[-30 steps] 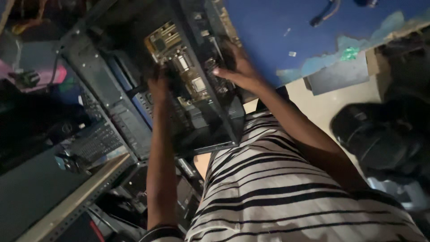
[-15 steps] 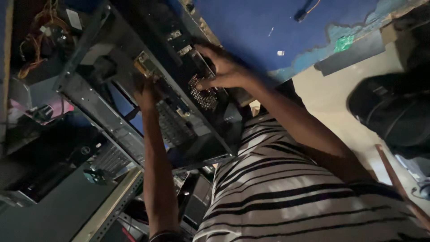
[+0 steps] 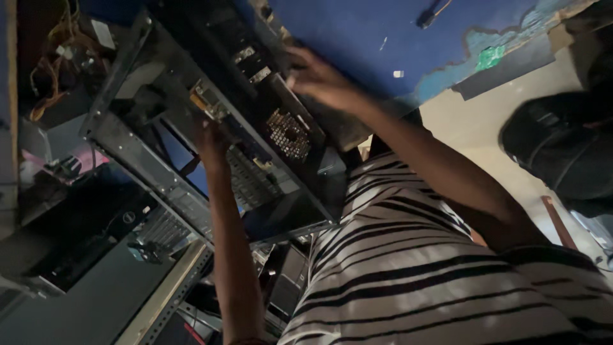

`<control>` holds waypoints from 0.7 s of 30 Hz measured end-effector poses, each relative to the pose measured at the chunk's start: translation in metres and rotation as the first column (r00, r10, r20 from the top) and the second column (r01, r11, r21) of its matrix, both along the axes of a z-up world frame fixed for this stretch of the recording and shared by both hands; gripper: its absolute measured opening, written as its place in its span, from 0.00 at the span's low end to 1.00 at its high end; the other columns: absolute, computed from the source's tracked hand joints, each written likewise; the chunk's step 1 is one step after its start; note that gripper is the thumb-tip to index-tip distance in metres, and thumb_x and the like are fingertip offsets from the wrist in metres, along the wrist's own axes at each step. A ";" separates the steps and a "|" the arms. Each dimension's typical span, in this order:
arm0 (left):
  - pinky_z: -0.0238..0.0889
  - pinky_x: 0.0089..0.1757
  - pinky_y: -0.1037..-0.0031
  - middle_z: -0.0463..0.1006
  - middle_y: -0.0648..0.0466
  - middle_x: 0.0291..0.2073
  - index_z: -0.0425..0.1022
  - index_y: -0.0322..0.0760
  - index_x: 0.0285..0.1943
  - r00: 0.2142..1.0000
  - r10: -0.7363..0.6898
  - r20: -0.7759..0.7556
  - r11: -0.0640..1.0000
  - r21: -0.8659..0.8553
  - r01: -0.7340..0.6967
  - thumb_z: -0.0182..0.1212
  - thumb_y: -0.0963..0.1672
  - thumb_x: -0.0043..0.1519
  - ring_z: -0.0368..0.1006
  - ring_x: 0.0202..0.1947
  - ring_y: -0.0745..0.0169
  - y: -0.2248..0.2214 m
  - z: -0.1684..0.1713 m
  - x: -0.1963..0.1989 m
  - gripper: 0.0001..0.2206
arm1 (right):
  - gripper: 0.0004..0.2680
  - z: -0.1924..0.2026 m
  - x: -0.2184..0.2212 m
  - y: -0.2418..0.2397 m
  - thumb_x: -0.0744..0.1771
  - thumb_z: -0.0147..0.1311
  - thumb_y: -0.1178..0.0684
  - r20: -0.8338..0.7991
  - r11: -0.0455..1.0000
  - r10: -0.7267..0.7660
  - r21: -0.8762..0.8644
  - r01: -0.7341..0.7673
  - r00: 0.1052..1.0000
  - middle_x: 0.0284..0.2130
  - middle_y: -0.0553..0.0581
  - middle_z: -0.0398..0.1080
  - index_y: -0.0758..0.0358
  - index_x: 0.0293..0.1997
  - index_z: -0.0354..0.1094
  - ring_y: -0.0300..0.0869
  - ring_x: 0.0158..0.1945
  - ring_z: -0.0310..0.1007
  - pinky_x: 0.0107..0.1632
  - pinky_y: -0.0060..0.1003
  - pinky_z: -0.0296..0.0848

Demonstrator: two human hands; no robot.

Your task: The person works inside an open desktop computer case, using a screwdriver to tighten screws on the motherboard and adjusting internal components. They briefly pause to answer a phone call before resuming the repair.

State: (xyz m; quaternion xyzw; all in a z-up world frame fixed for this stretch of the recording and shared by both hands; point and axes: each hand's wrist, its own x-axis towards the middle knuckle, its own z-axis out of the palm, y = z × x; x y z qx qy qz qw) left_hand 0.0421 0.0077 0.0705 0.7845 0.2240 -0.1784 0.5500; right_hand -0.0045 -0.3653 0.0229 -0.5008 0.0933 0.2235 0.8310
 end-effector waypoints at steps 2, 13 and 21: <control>0.48 0.25 0.76 0.62 0.63 0.22 0.71 0.45 0.42 0.999 0.040 0.031 0.997 -0.065 -0.038 0.56 0.54 0.69 0.56 0.20 0.74 0.014 -0.011 -0.015 0.14 | 0.27 -0.017 -0.007 -0.011 0.71 0.49 0.40 -0.021 0.997 -0.056 0.046 0.057 0.998 0.69 0.65 0.62 0.56 0.80 0.46 0.56 0.72 0.64 0.70 0.50 0.69; 0.58 0.28 0.72 0.70 0.55 0.24 0.74 0.34 0.38 0.993 -0.110 -0.044 0.912 0.393 0.118 0.52 0.56 0.71 0.65 0.24 0.66 0.026 -0.037 -0.043 0.23 | 0.33 0.026 -0.076 -0.011 0.63 0.64 0.42 -0.105 0.970 0.199 -0.119 -0.211 0.974 0.66 0.66 0.63 0.60 0.73 0.50 0.54 0.68 0.65 0.66 0.50 0.66; 0.65 0.32 0.73 0.77 0.58 0.32 0.77 0.39 0.44 0.996 -0.043 -0.080 0.944 0.324 0.067 0.60 0.51 0.65 0.72 0.32 0.68 -0.023 0.003 -0.030 0.13 | 0.45 0.049 -0.071 0.013 0.58 0.73 0.38 -0.017 0.983 0.017 -0.184 -0.020 1.000 0.65 0.70 0.61 0.71 0.75 0.39 0.57 0.69 0.62 0.69 0.50 0.64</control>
